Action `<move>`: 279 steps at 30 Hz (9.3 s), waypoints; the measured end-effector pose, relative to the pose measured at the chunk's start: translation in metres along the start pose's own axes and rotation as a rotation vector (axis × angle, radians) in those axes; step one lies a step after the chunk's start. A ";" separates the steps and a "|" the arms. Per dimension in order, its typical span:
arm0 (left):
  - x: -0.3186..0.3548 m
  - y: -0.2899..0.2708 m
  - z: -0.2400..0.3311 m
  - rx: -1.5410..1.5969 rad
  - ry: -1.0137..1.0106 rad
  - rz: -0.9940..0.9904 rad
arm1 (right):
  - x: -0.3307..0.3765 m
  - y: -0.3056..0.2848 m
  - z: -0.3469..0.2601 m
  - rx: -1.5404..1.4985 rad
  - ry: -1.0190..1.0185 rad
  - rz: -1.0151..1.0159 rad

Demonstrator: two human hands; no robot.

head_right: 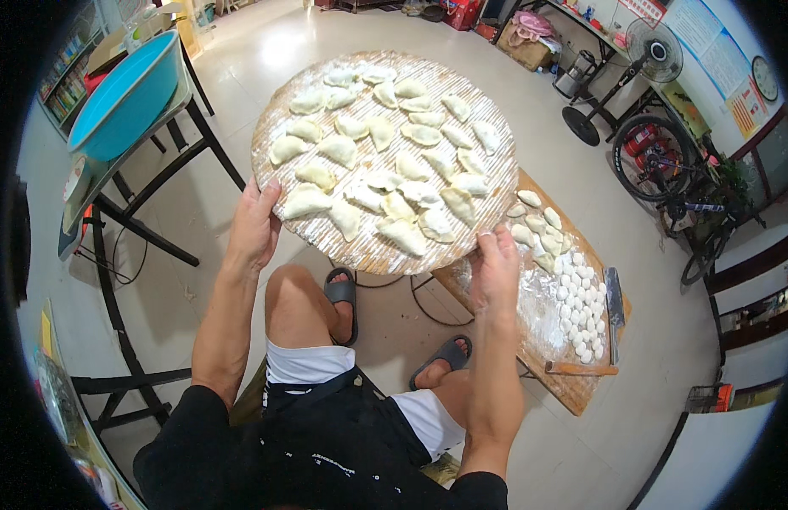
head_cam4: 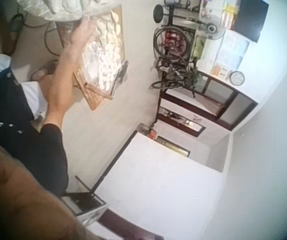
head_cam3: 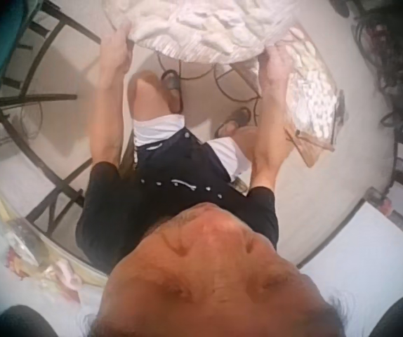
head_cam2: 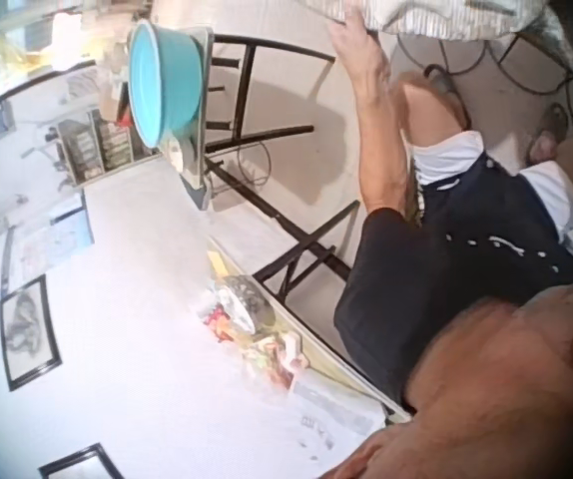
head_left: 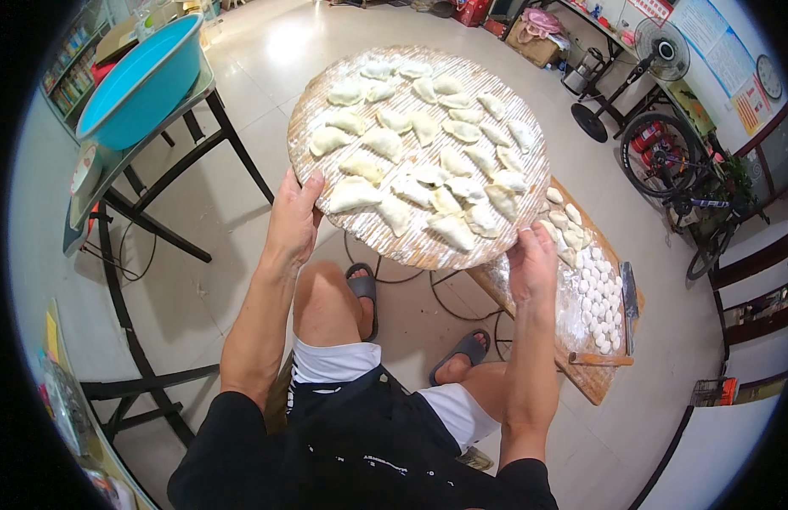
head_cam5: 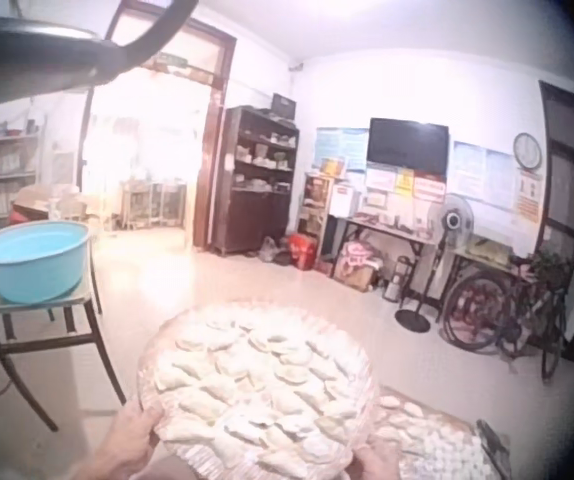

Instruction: The person arranges finished dumplings on a large round tray and then rolls out small dough balls into flat circular wrappers using a rolling pin on a floured wooden board. The person handles the dough and rolling pin by hand.

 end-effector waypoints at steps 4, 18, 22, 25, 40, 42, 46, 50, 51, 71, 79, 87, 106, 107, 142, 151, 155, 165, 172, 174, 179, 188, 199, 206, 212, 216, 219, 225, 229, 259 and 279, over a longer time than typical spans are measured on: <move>-0.003 -0.021 -0.040 0.039 -0.064 0.024 | -0.002 -0.006 0.030 -0.063 0.039 0.056; -0.010 -0.059 -0.078 -0.067 -0.205 0.049 | -0.009 -0.017 0.061 -0.052 0.156 0.065; -0.010 -0.066 -0.079 -0.143 -0.249 0.065 | -0.004 -0.028 0.060 0.011 0.228 0.063; -0.007 -0.069 -0.079 -0.151 -0.323 0.135 | 0.007 -0.042 0.041 0.204 0.284 0.129; -0.024 0.084 0.006 -1.330 0.135 -0.223 | 0.040 -0.180 -0.031 0.745 0.023 0.311; -0.022 0.115 0.002 -1.227 0.112 -0.247 | 0.042 -0.197 -0.047 1.006 0.034 0.407; -0.003 0.197 -0.040 -0.997 -0.030 -0.495 | 0.042 -0.212 -0.070 1.246 0.098 0.485; 0.004 0.270 -0.132 -0.911 -0.044 -0.710 | 0.026 -0.229 -0.062 1.517 0.071 0.408; 0.001 0.281 -0.161 -0.919 -0.017 -0.718 | 0.020 -0.221 -0.059 1.577 0.075 0.375; -0.072 0.342 -0.322 -1.425 -0.052 -0.480 | 0.014 -0.194 -0.031 1.577 0.159 0.236; -0.073 0.349 -0.322 -1.382 -0.146 -0.518 | 0.025 -0.198 -0.031 1.424 0.043 0.315; -0.073 0.329 -0.274 -0.958 -0.274 -0.524 | 0.021 -0.196 -0.033 0.204 0.164 0.392; -0.324 0.111 -0.067 -1.385 -0.086 -0.582 | -0.289 0.073 -0.026 1.199 -0.100 -0.250; -0.333 0.104 -0.077 -1.404 -0.078 -0.608 | -0.298 0.078 -0.019 1.209 -0.075 -0.279; -0.283 -0.010 -0.050 -1.241 -0.360 -0.765 | -0.286 0.029 0.002 0.951 0.021 -0.265; -0.292 -0.019 -0.061 -1.396 -0.384 -0.723 | -0.220 -0.061 -0.064 0.778 -0.046 -0.068; -0.301 -0.021 -0.067 -1.417 -0.448 -0.731 | -0.181 -0.153 -0.091 0.727 -0.096 0.121; -0.310 0.025 -0.040 -1.690 -0.018 -0.552 | -0.088 -0.268 -0.068 1.362 0.190 0.306; -0.235 0.289 -0.121 -1.455 -0.023 -1.100 | -0.056 -0.276 -0.070 1.489 0.099 0.379; -0.212 0.344 -0.161 -1.433 0.018 -1.269 | -0.054 -0.298 -0.070 1.453 0.165 0.427; -0.193 0.391 -0.283 -1.577 0.053 -1.227 | -0.069 -0.293 -0.062 1.514 0.298 0.363; -0.148 0.397 -0.342 -1.657 -0.050 -1.156 | -0.047 -0.232 -0.056 1.902 0.051 0.191; -0.125 0.386 -0.344 -1.679 -0.128 -1.114 | -0.025 -0.198 -0.045 1.833 0.150 0.084; -0.121 0.373 -0.331 -1.465 -0.206 -0.954 | -0.045 -0.205 -0.038 1.901 0.105 -0.085; -0.123 0.353 -0.344 -1.082 -0.411 -0.741 | -0.045 -0.186 -0.052 1.983 -0.013 -0.332; -0.110 0.354 -0.370 -0.658 -0.577 -0.701 | -0.037 -0.187 -0.056 1.940 -0.031 -0.402; -0.087 0.360 -0.366 -0.261 -0.706 -0.703 | -0.029 -0.182 -0.062 1.904 0.109 -0.383; -0.070 0.370 -0.326 -0.407 -0.601 -0.779 | -0.032 -0.195 -0.067 2.092 -0.033 -0.459; -0.063 0.368 -0.294 -0.412 -0.467 -0.807 | -0.033 -0.187 -0.075 2.027 -0.009 -0.397; -0.058 0.293 -0.185 0.042 -0.622 -0.719 | -0.052 -0.251 -0.053 0.246 0.230 0.208; -0.272 -0.039 -0.028 -1.453 -0.347 -0.331 | -0.276 -0.001 -0.032 1.194 0.140 -0.159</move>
Point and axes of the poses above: each hand's wrist, its own x-axis away from the middle knuckle, its own y-axis out of the palm, z = x × y, the point moved 7 cm from there along -x, towards the middle knuckle, and after that the axes turned 13 degrees about -z, right-handed, at the moved point
